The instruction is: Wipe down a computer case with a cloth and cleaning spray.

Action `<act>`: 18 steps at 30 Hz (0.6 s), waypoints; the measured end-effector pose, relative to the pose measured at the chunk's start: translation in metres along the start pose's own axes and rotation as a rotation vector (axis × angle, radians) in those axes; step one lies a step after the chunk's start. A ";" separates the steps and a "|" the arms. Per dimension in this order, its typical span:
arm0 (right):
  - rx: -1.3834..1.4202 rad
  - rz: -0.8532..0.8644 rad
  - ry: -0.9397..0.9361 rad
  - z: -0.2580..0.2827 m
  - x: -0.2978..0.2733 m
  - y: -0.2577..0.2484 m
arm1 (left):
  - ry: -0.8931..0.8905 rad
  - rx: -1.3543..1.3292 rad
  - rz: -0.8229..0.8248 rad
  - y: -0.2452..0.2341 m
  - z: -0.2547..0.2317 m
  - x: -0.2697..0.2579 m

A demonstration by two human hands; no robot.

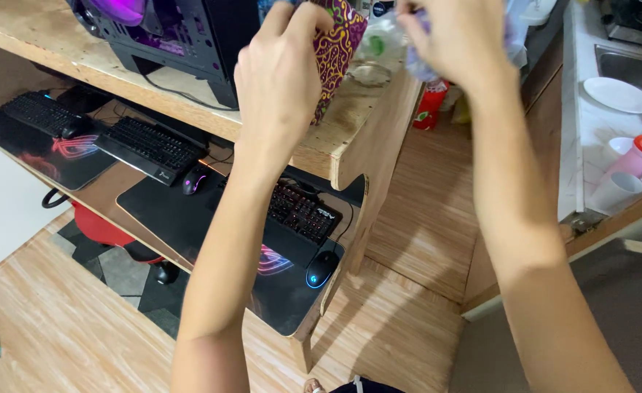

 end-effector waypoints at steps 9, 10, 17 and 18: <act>-0.172 -0.032 -0.138 0.008 -0.014 -0.103 | 0.159 -0.024 0.077 0.024 -0.032 0.026; -0.182 -0.022 -0.149 0.011 -0.013 -0.109 | 0.166 -0.064 0.118 0.028 -0.035 0.026; -0.134 -0.056 -0.187 0.029 -0.007 -0.109 | 0.176 -0.303 0.135 0.047 -0.037 0.017; -0.137 -0.055 -0.188 0.031 -0.008 -0.112 | 0.177 -0.306 0.133 0.049 -0.036 0.018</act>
Point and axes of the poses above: each hand's wrist, its own x-axis towards the middle knuckle, its own y-axis out of the palm, z = x × y, the point moved 2 cm from there along x, towards the middle knuckle, and after that the axes turned 7 degrees about -z, right-handed, at the moved point
